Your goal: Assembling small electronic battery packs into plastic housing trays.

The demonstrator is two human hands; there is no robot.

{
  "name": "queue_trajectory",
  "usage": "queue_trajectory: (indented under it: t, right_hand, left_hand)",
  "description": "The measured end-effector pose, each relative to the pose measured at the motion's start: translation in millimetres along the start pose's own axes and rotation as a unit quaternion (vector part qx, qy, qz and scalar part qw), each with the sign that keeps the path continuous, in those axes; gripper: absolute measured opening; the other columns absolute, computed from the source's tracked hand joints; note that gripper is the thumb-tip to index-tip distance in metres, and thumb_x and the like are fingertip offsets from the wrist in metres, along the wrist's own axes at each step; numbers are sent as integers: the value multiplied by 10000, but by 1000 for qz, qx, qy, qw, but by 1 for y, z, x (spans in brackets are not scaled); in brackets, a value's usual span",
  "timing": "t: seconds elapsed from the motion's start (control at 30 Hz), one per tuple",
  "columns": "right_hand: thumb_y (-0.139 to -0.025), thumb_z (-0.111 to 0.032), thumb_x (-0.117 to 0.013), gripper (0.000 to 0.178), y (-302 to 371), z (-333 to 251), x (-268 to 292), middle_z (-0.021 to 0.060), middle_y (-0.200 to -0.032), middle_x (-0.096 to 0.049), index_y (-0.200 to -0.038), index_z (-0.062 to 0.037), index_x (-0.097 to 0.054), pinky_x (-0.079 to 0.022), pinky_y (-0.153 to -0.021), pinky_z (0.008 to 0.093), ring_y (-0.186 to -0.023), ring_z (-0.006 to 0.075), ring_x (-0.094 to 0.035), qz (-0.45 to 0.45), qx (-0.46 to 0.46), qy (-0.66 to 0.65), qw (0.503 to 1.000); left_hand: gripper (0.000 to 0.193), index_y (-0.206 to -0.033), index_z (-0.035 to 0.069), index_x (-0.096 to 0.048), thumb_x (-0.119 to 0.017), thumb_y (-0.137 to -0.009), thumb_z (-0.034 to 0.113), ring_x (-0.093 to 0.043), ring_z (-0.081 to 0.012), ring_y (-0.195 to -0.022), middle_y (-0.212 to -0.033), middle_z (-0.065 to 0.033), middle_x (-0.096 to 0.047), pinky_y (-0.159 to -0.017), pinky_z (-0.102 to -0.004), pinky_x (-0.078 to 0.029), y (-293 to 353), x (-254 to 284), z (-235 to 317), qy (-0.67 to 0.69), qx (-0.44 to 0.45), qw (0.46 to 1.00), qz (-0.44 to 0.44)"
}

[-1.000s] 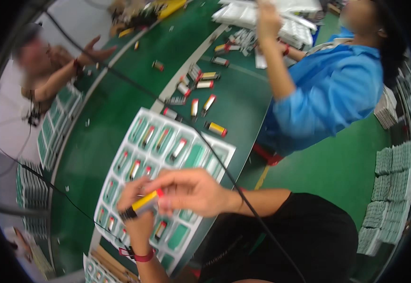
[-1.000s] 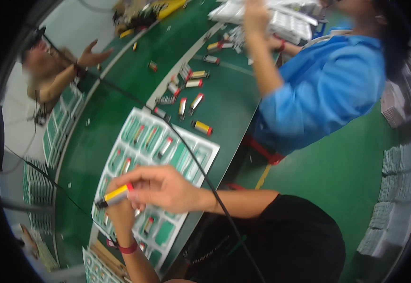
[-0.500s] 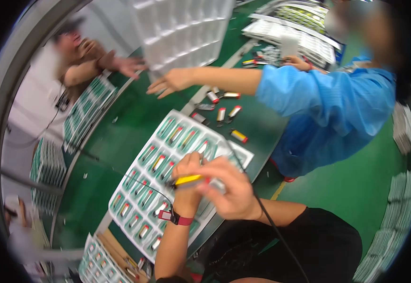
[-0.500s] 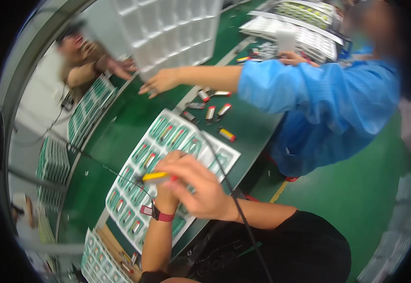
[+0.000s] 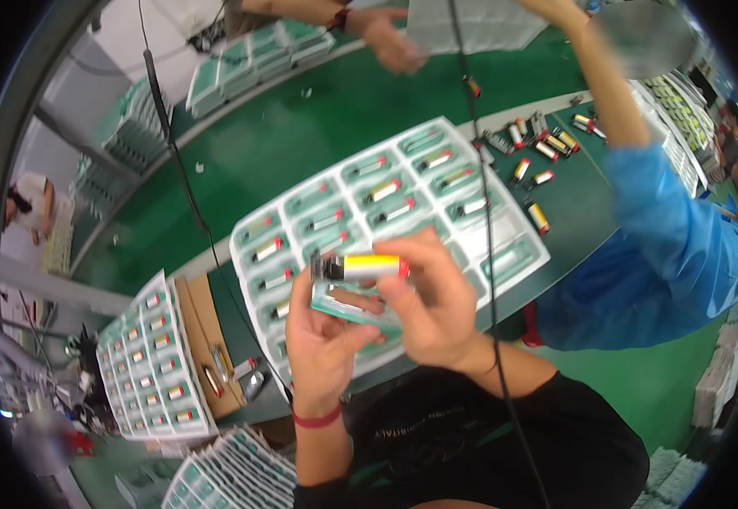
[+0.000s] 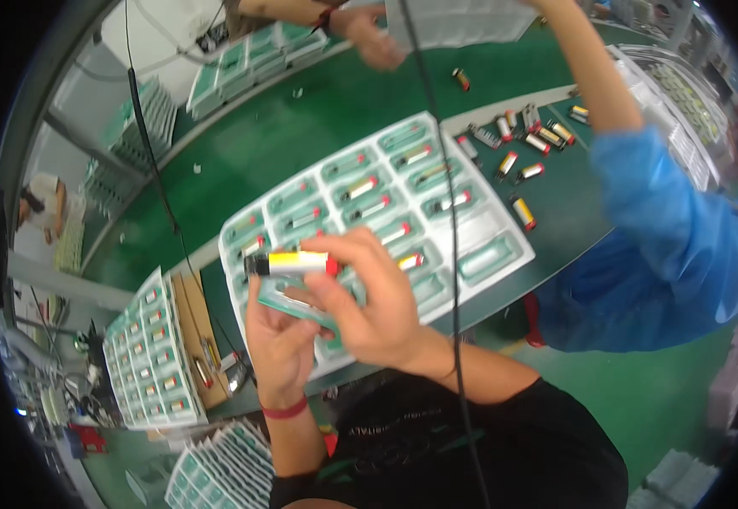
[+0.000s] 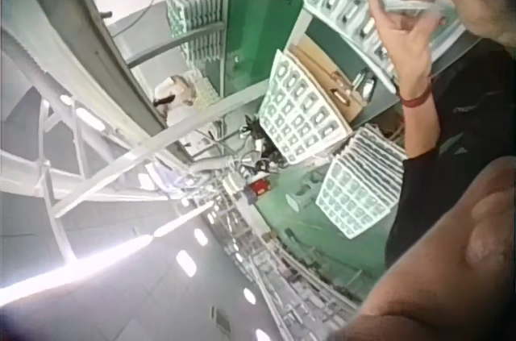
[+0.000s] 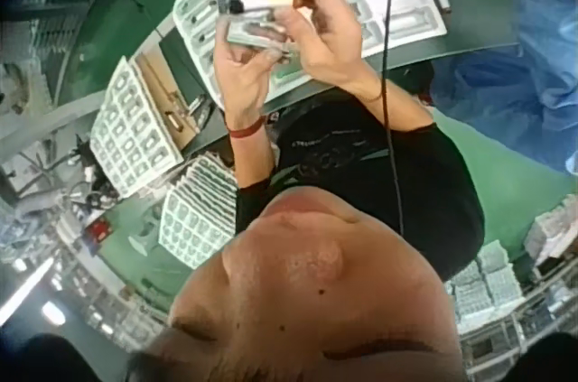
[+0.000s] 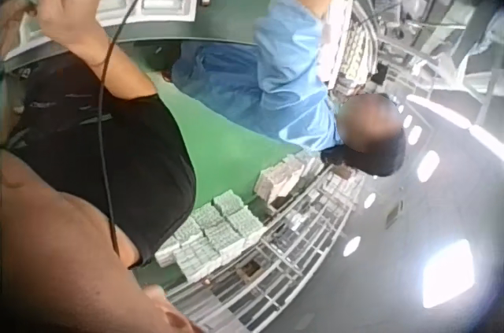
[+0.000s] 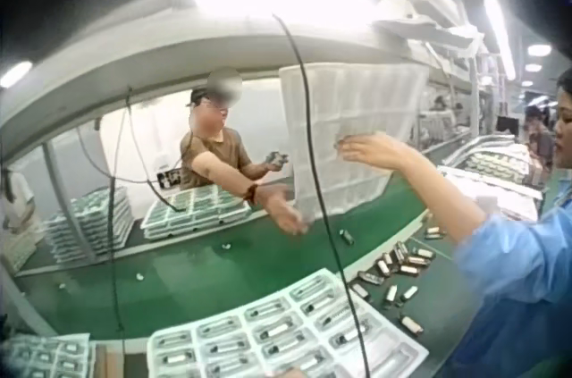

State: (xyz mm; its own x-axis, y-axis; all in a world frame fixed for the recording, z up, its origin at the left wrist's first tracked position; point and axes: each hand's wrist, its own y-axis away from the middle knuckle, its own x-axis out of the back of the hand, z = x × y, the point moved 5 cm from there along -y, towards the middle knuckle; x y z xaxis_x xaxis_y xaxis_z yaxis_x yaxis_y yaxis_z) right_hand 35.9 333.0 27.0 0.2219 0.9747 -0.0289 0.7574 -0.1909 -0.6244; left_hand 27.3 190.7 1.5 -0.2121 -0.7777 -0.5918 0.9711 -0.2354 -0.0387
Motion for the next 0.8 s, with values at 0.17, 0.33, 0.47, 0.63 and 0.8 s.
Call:
queue_trajectory:
  t: [0.17,0.33,0.47,0.63,0.8]
  right_hand:
    - [-852,23,-671,337,-7,-11,8,98,-992,-574,-1170,53,-564,-479,-798,274,-890,150,-571,-2,-60,-120,991]
    - [-763,13,-760,330,-19,-17,14,111,-958,-602,-1072,40,-648,-491,-660,266,-771,151,-583,-160,38,34,986]
    - [-737,-19,-786,314,-18,-10,0,102,-941,-598,-1033,12,-686,-481,-621,259,-758,162,-582,-182,30,65,981]
    - [-754,-15,-771,323,-14,7,-5,100,-946,-587,-1058,13,-662,-486,-666,262,-802,168,-574,-141,19,28,989]
    - [-792,-6,-736,300,-3,38,-8,83,-983,-600,-1082,-11,-659,-484,-736,272,-846,162,-580,-81,-34,-46,995]
  left_hand:
    - [561,-1174,-8,-561,-773,-671,-136,-651,-205,-955,-1056,-159,-643,-792,-323,-587,1,40,10,-151,-79,985,1]
    - [491,-1095,7,-608,-786,-659,-132,-635,-202,-1038,-1088,-114,-637,-867,-303,-549,-2,45,18,-104,-123,987,17]
    - [485,-1104,-3,-605,-785,-667,-114,-632,-245,-1096,-1111,-169,-659,-915,-337,-514,-3,48,14,-137,-91,986,12]
    - [486,-1143,-35,-592,-781,-698,-78,-628,-260,-1094,-1141,-166,-649,-952,-368,-500,-8,47,7,-124,-59,991,6]
    - [369,-1174,-49,-543,-609,-916,207,-630,-345,-1065,-1156,-219,-620,-933,-470,-527,8,51,-13,41,-69,995,59]
